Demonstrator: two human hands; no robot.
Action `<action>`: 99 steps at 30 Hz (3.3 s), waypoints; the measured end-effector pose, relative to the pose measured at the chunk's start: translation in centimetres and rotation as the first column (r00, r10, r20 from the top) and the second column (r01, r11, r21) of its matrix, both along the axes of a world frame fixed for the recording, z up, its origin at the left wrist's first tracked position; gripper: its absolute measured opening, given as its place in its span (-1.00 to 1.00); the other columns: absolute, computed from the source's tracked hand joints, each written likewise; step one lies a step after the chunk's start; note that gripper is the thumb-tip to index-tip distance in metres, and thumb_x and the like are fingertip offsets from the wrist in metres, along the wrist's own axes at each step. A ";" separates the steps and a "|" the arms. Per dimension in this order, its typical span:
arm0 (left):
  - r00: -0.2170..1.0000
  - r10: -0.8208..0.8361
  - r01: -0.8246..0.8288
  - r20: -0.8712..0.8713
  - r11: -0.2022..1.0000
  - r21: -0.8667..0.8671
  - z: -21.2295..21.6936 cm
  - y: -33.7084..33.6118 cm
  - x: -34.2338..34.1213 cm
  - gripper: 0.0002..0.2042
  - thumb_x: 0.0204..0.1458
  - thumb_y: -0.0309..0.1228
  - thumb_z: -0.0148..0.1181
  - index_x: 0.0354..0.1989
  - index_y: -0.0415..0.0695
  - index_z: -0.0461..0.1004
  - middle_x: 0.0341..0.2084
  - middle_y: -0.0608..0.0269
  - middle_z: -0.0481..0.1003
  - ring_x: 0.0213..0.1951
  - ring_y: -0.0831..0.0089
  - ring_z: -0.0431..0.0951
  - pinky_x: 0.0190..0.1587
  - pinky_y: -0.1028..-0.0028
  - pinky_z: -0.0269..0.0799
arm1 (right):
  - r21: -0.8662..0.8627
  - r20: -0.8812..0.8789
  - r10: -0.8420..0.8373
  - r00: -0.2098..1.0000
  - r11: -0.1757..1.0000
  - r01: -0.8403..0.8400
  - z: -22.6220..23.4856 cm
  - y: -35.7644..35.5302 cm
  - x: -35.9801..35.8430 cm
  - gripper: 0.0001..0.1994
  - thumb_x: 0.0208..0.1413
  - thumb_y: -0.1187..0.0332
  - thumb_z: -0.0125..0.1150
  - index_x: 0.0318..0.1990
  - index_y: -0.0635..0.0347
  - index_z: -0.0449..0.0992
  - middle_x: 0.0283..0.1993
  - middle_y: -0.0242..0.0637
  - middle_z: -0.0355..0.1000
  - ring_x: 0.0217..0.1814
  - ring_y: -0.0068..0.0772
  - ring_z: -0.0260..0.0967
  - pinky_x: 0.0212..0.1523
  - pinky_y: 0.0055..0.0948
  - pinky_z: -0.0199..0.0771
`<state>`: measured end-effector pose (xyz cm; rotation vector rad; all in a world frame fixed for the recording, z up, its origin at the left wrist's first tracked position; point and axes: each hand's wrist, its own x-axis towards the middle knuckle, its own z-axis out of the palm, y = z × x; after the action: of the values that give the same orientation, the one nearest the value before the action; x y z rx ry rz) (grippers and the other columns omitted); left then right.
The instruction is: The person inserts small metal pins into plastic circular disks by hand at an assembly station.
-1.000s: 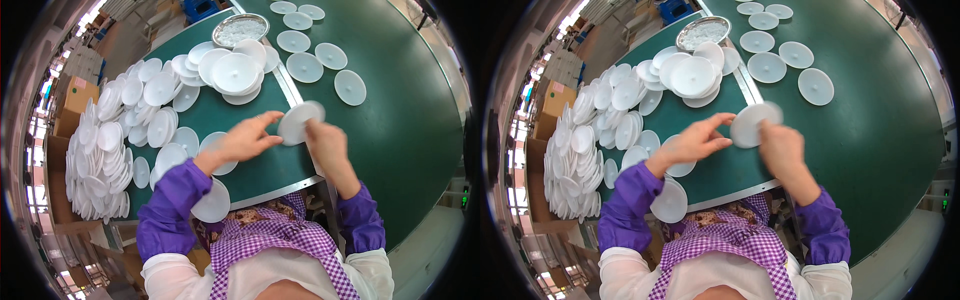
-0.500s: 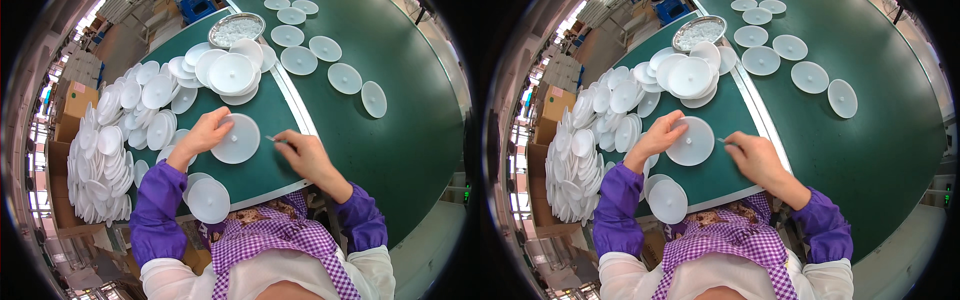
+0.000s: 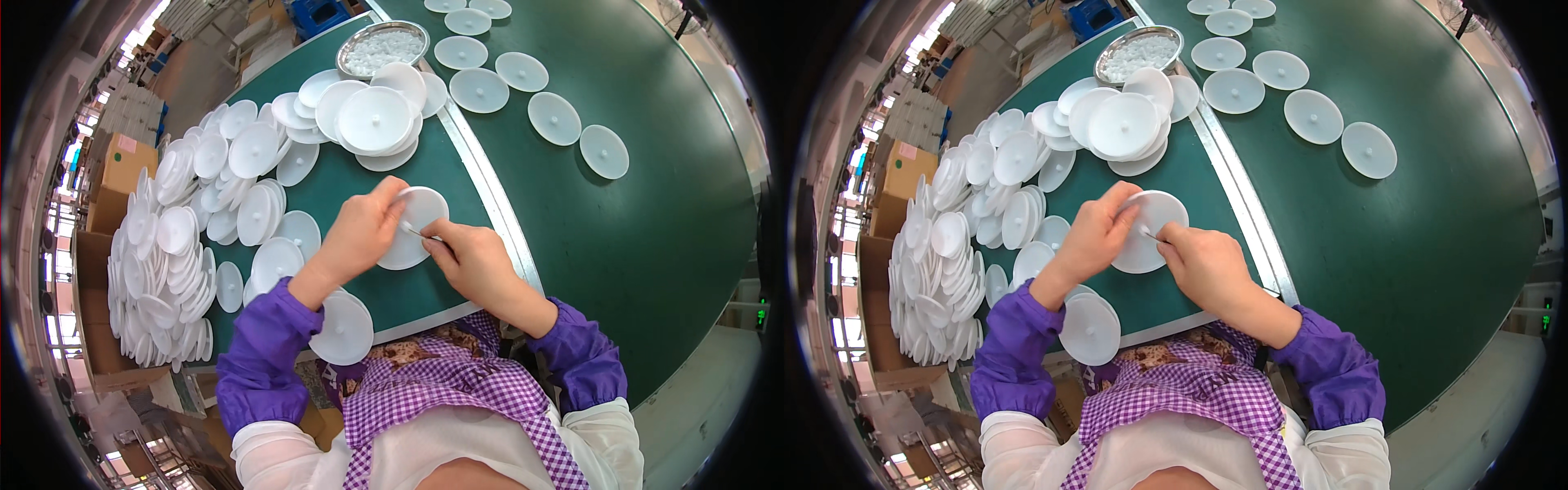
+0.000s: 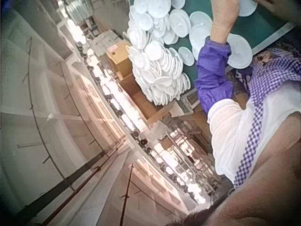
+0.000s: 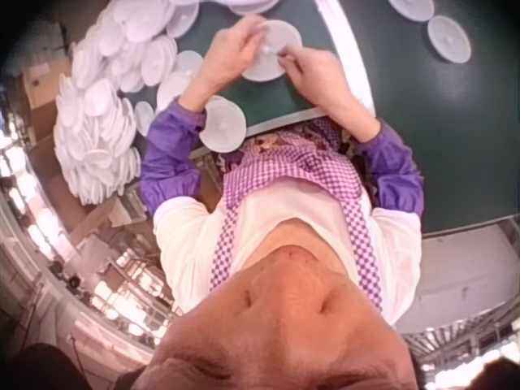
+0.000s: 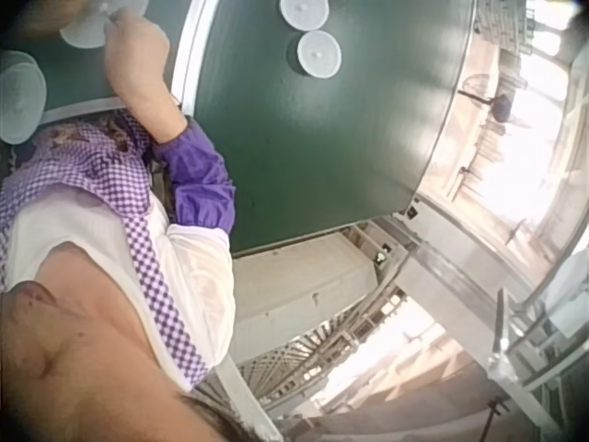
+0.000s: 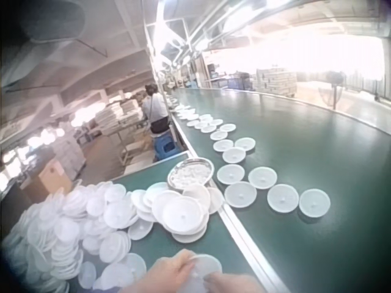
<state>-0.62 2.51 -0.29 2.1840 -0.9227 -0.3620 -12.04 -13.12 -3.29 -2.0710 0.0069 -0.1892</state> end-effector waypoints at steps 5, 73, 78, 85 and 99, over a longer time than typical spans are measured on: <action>0.987 0.064 -0.053 0.149 0.996 -0.073 -1.9 -2.6 -2.8 -0.80 0.18 -0.47 0.05 -0.04 -0.22 0.38 -0.46 -0.03 0.50 -0.47 0.21 0.55 -0.39 0.35 0.41 | -0.351 0.043 -0.110 0.993 0.929 0.118 -0.3 0.1 -0.5 -0.90 0.08 0.39 0.15 -0.38 0.20 0.39 -0.51 -0.12 0.44 -0.47 0.01 0.44 -0.47 -0.13 0.41; 0.888 0.120 -0.091 0.444 0.992 -0.085 -2.4 -0.7 -2.3 -0.74 0.11 -0.40 0.16 -0.03 -0.17 0.49 0.24 -0.05 0.25 0.20 -0.16 0.26 0.13 0.11 0.26 | -0.198 0.271 -0.116 0.956 0.965 0.173 -2.6 2.1 0.9 -0.90 0.08 0.41 0.21 -0.25 0.17 0.50 -0.46 -0.17 0.46 -0.49 -0.09 0.45 -0.48 -0.22 0.40; 0.969 0.241 -0.224 0.056 0.950 -0.219 -1.1 -1.4 -3.4 -0.77 0.10 -0.47 0.13 -0.07 -0.21 0.48 -0.15 -0.13 0.52 -0.10 0.02 0.55 -0.14 0.24 0.45 | -0.159 0.357 -0.153 0.921 0.962 0.222 -0.9 1.2 0.5 -0.89 0.09 0.41 0.22 -0.24 0.16 0.49 -0.47 -0.22 0.44 -0.53 -0.14 0.44 -0.53 -0.26 0.38; 0.967 0.245 -0.214 0.066 0.928 -0.306 -4.1 -3.8 -6.4 -0.77 0.15 -0.44 0.11 -0.05 -0.24 0.47 -0.24 -0.10 0.54 -0.20 -0.05 0.57 -0.19 0.24 0.48 | -0.563 0.159 -0.106 0.982 0.807 0.178 -0.7 0.3 -2.2 -0.95 0.09 0.42 0.13 -0.33 0.17 0.46 -0.49 -0.19 0.44 -0.53 -0.10 0.45 -0.53 -0.24 0.40; 0.882 0.229 -0.340 0.412 0.915 0.218 -6.4 -0.5 1.5 -0.32 -0.15 -0.38 0.40 0.19 -0.28 0.26 -0.02 -0.11 0.40 0.07 -0.04 0.37 0.10 0.15 0.31 | -0.670 0.122 -0.550 0.826 0.569 0.477 -1.5 -12.1 -1.5 -0.83 0.13 0.32 0.16 -0.20 0.19 0.52 -0.36 -0.11 0.52 -0.33 0.02 0.50 -0.31 -0.11 0.46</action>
<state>0.89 2.03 -6.71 2.6763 -0.7576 0.0876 -13.57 -25.23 -4.82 -2.7736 0.7303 -0.5114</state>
